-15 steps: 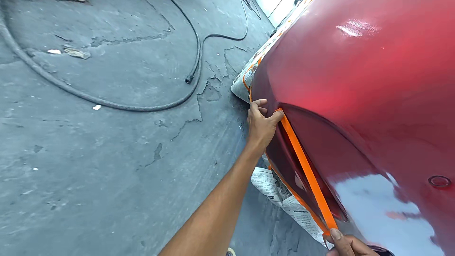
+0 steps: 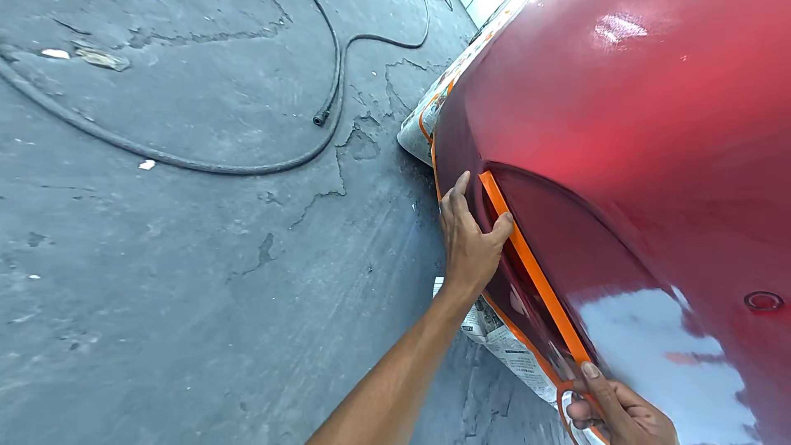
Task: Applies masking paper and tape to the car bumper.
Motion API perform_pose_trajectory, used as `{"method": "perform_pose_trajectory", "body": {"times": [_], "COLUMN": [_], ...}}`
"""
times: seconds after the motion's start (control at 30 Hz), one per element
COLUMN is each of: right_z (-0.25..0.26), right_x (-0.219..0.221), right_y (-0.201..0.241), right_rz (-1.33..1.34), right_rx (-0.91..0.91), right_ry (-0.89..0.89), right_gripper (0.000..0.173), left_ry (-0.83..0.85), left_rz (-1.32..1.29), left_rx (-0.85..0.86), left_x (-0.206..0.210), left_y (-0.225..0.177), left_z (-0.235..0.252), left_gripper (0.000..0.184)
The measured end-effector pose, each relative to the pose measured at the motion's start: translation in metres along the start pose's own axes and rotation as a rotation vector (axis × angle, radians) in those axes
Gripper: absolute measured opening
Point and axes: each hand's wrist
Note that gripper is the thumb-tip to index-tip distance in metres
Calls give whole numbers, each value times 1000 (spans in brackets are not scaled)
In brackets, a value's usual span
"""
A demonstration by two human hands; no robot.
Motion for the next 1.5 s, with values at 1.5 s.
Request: {"method": "perform_pose_trajectory", "body": {"times": [1.5], "right_z": [1], "right_x": [44], "right_y": [18], "right_rz": [-580], "right_rx": [-1], "right_ry": [-374], "right_gripper": [42], "left_ry": [23], "left_rz": [450], "left_rx": [165], "left_x": [52], "left_y": [26], "left_z": [-120], "left_gripper": [90]}}
Point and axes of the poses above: each hand's wrist, its own z-axis towards the middle knuckle, its own x-axis out of the palm, y = z × x, and after that the axes turned 5 degrees about z, right-handed
